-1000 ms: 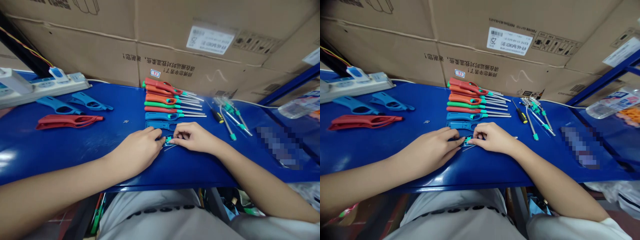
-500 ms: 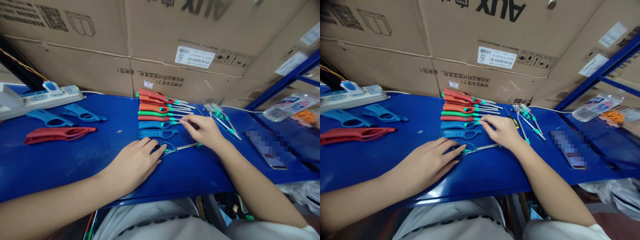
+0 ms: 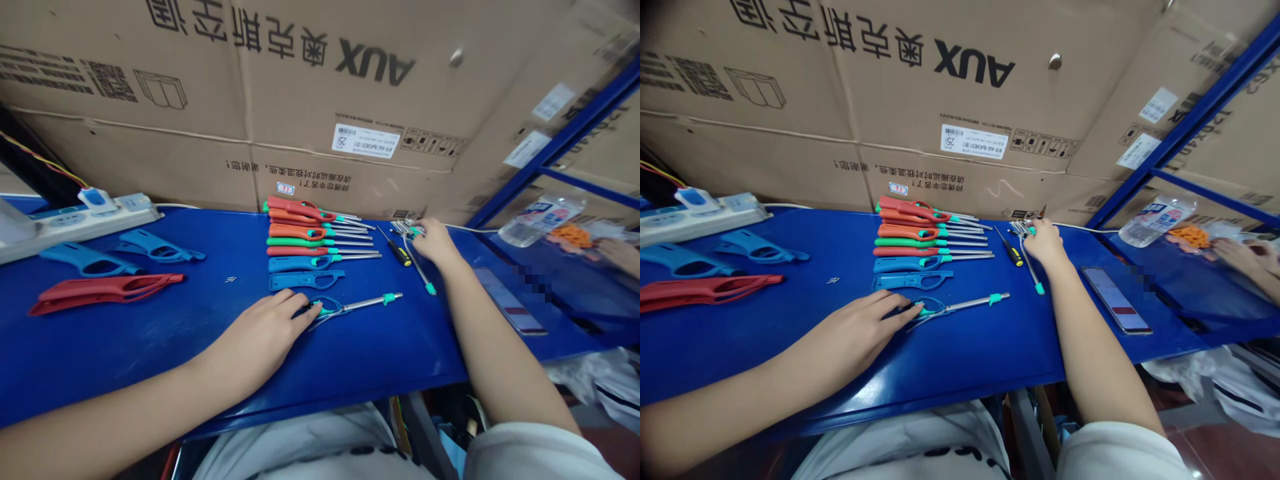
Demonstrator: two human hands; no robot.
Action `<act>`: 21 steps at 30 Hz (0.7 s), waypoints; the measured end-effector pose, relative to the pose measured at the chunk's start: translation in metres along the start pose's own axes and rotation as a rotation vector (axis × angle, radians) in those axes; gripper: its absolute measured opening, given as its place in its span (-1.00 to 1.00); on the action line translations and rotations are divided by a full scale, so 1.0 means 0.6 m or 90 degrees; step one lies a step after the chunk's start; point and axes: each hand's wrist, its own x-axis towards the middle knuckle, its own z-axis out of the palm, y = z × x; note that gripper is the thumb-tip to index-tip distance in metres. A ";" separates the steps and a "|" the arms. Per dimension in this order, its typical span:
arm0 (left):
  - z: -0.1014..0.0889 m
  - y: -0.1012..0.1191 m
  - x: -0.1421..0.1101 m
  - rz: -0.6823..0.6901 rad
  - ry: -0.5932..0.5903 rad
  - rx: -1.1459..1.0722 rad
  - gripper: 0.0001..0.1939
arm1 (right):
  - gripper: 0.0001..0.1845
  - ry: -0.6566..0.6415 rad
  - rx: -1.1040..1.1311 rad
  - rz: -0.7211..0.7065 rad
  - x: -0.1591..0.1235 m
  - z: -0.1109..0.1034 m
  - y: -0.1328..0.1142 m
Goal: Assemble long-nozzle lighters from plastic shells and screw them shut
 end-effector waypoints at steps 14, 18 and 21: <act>-0.009 0.003 0.002 0.015 0.050 -0.046 -0.52 | -0.51 -0.119 -0.026 0.034 0.000 0.046 0.009; -0.009 0.001 0.003 0.016 0.048 -0.043 -0.53 | -0.47 -0.137 -0.020 0.047 0.003 0.050 0.009; -0.008 0.000 0.004 0.018 0.055 -0.052 -0.54 | -0.46 -0.141 -0.011 0.048 0.005 0.051 0.007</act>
